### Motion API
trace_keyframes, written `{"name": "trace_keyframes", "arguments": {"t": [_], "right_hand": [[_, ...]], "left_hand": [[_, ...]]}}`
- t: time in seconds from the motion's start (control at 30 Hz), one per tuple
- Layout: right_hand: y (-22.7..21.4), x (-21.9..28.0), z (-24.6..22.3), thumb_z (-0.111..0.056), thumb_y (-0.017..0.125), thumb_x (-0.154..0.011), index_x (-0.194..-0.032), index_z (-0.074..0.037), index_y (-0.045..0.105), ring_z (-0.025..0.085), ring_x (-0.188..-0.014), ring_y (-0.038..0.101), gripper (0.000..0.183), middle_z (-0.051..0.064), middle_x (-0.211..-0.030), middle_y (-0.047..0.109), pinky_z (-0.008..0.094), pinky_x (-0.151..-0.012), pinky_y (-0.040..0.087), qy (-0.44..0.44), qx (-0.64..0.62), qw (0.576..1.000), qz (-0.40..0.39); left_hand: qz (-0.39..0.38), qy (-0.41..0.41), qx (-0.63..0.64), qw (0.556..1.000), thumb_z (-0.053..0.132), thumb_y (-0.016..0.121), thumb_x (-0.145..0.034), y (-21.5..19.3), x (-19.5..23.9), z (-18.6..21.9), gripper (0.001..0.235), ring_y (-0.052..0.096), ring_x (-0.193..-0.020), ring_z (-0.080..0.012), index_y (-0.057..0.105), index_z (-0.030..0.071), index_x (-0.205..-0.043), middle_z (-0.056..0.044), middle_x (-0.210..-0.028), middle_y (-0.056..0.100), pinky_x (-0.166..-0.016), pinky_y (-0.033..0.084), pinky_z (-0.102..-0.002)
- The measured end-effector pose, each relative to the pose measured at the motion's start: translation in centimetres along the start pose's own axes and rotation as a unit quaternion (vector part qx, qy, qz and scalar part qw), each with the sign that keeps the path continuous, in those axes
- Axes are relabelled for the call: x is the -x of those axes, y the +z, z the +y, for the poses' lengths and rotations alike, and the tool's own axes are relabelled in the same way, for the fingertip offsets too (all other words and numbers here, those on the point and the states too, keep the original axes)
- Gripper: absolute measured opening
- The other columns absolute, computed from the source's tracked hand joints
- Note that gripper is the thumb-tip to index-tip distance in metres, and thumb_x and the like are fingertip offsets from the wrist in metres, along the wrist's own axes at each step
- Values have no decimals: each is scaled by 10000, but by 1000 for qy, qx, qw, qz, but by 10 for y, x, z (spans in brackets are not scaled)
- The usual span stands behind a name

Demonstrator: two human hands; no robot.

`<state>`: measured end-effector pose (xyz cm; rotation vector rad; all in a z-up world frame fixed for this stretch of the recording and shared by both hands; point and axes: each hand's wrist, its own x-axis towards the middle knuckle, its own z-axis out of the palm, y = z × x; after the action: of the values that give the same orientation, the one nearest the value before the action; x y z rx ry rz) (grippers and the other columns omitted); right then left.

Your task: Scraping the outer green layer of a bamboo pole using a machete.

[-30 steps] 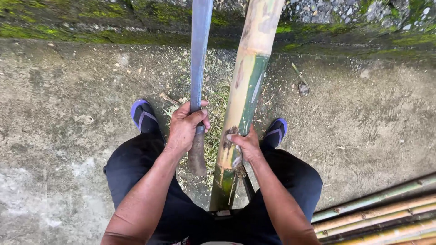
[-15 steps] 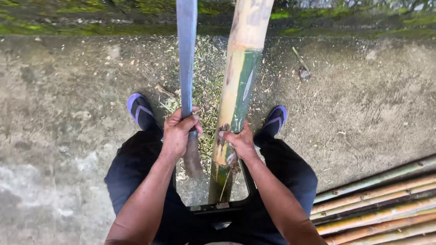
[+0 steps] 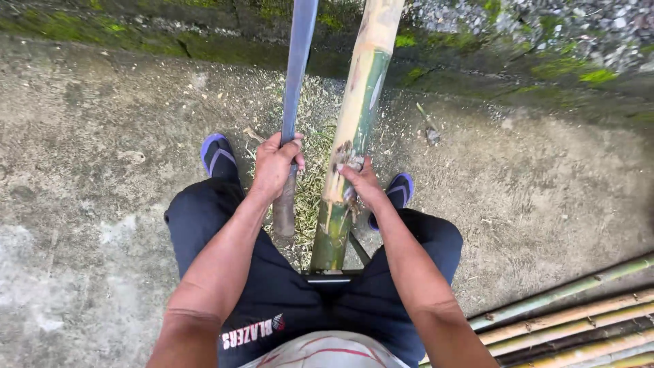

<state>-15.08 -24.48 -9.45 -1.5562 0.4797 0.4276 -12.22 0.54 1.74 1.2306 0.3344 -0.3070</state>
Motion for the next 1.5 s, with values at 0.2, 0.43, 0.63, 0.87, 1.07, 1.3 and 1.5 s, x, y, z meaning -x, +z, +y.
{"name": "trace_keyframes", "arguments": {"t": [0.2,0.43,0.63,0.87,1.07,1.3,1.5], "right_hand": [[-31,59,35,-249,817,-853,-1350,-49,565,215,-1057,706,592,123,-1234,684,372,-868,585,-56,184,977,94],[-57,100,-133,-153,773,-960,-1184,-99,742,277,-1058,659,232,129,-1129,699,422,-934,537,-440,432,761,203],[-98,0,-215,-286,913,-755,-1424,-117,593,359,-1413,438,761,170,-1441,519,541,-1197,331,-448,616,617,197],[-121,-95,-235,-451,787,-763,-1032,-217,781,233,-1207,499,356,-10,-1076,683,446,-1237,271,-138,573,801,102],[-154,-154,-228,-535,770,-783,-1100,-176,761,295,-1162,428,479,13,-1104,654,464,-1088,356,-245,523,808,117],[-162,-170,-219,-612,708,-763,-1126,-146,747,359,-1262,374,592,92,-1197,635,512,-1112,346,-283,496,815,99],[-146,-146,-242,-652,690,-784,-1327,-280,695,352,-1395,384,658,44,-1273,677,523,-1186,309,-207,479,852,50]], "left_hand": [[-20,45,-125,991,258,578,-1063,3,32,-9,222,560,-559,-90,692,67,-1069,-2,-659,632,-557,485,-282],[-55,-38,-381,922,450,522,-1035,45,28,27,346,557,-565,-88,704,157,-1064,55,-671,638,-587,483,-345],[-113,-43,-649,751,602,374,-1051,61,-40,37,550,527,-536,-123,667,143,-1125,-6,-626,538,-529,504,-393],[-121,9,-749,651,710,327,-978,91,-141,102,636,527,-555,-143,672,178,-1021,5,-647,513,-511,496,-405],[-100,79,-772,622,672,420,-1011,107,-192,124,599,649,-749,-203,727,157,-981,-53,-742,639,-755,523,-457],[-76,103,-776,618,654,502,-998,114,-195,129,545,692,-890,-258,762,181,-1072,-113,-849,717,-896,491,-493],[-52,177,-758,626,652,584,-927,108,-199,116,516,679,-982,-260,790,187,-1017,-79,-914,729,-879,484,-464]]}}
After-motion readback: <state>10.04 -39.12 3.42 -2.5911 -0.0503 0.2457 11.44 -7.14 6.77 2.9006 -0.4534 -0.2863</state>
